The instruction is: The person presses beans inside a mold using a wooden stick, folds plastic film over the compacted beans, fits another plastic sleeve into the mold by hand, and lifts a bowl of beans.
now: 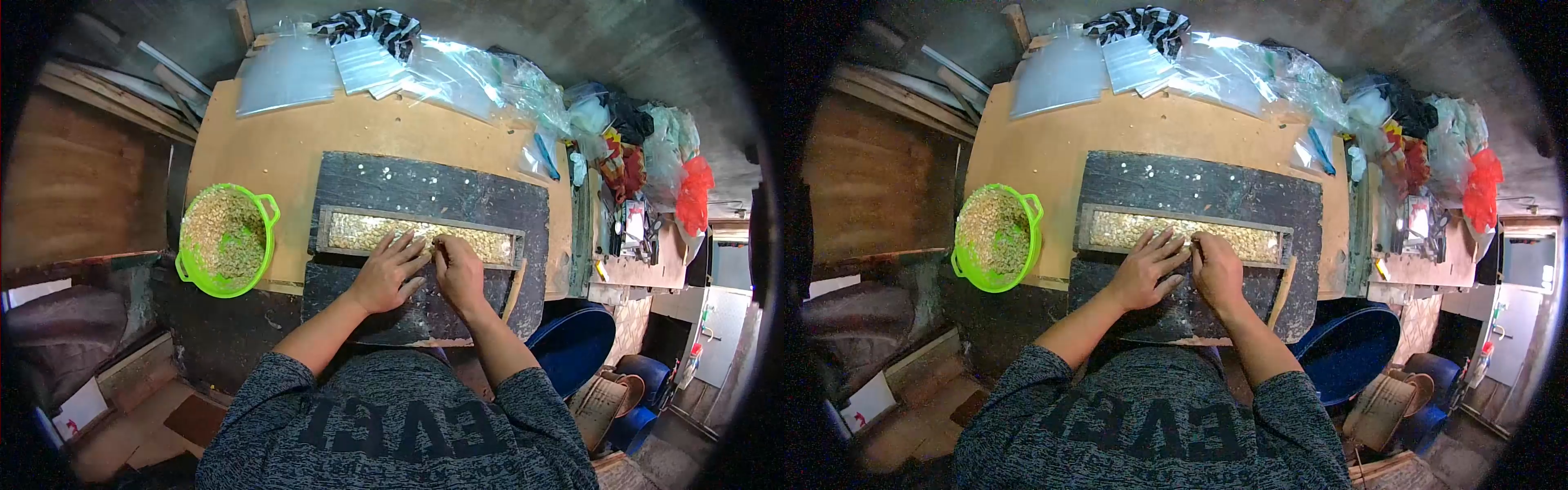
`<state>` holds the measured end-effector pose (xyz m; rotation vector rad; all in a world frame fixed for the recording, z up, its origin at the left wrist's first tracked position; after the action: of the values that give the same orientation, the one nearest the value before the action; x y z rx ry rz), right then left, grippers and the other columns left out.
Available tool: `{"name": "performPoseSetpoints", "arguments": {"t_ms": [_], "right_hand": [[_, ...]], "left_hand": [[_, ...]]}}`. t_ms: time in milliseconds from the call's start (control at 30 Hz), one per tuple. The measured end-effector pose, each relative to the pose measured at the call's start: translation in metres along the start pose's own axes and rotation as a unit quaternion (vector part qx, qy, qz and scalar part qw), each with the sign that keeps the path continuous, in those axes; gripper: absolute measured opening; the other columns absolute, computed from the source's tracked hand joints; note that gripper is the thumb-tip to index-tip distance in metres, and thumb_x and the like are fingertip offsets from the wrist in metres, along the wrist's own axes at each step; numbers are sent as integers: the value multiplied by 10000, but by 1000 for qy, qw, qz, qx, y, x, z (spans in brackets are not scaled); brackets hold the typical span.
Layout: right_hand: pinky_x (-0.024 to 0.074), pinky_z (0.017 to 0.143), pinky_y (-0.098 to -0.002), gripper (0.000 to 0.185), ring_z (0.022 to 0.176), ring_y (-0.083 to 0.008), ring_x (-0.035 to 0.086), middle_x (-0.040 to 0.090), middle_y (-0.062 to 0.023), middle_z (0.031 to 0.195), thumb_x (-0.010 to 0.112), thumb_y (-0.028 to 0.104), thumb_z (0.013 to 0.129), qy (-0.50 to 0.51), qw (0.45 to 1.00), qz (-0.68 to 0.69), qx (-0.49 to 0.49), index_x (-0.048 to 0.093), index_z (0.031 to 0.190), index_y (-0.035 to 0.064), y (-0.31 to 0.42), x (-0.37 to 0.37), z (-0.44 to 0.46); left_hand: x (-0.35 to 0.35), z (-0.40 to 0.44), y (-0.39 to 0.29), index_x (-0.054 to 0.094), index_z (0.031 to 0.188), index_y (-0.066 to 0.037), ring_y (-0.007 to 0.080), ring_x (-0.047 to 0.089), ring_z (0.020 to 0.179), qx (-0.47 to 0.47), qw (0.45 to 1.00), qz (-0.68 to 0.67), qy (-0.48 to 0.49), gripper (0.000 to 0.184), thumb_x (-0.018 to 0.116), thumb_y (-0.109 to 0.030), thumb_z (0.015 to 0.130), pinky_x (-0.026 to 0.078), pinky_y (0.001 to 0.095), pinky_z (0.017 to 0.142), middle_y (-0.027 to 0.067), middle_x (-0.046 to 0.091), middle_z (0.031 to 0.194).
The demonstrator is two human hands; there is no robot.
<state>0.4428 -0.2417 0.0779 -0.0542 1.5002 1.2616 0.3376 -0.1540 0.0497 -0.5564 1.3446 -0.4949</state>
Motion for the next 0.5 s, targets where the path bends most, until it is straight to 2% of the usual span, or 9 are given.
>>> {"name": "performPoseSetpoints", "arguments": {"t_ms": [133, 333, 433, 500], "right_hand": [[529, 703, -443, 128, 833, -361, 652, 654, -157, 889, 673, 78, 872, 4, 999, -43, -24, 643, 995, 58, 5, 2, 2], [523, 683, -446, 92, 825, -349, 650, 644, -141, 864, 662, 116, 865, 67, 989, -120, -52, 621, 938, 79, 7, 12, 1], [529, 700, -439, 112, 843, -351, 652, 653, -147, 878, 670, 82, 861, 48, 995, -78, -41, 635, 965, 67, 11, 2, 1], [539, 729, -407, 153, 852, -338, 666, 672, -165, 922, 665, 37, 872, -13, 1000, 14, 3, 659, 1024, 47, 3, -15, -1]], "left_hand": [[0, 0, 0, 593, 1378, -112, 343, 371, 1454, 7, 1000, 3, -1, 510, 655, -320, 918, 205, 544, 1220, 144, 505, 1492], [0, 0, 0, 599, 1371, -108, 346, 364, 1458, 8, 1000, 6, 2, 503, 652, -324, 920, 203, 544, 1220, 144, 502, 1495], [0, -1, 0, 599, 1368, -102, 345, 362, 1460, 7, 1000, -6, -6, 504, 655, -322, 919, 209, 544, 1218, 143, 500, 1498], [-2, -2, -1, 598, 1363, -96, 348, 371, 1451, 11, 1000, -7, -10, 506, 659, -308, 908, 219, 539, 1214, 149, 511, 1483]]}}
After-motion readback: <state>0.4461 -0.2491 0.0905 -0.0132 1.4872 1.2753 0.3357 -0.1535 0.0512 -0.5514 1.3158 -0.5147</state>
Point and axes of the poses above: each hand's wrist, its own z-axis towards the middle knuckle, its own x-axis out of the palm, y = z × x, the point moved 8 cm from there along z, towards the middle knuckle
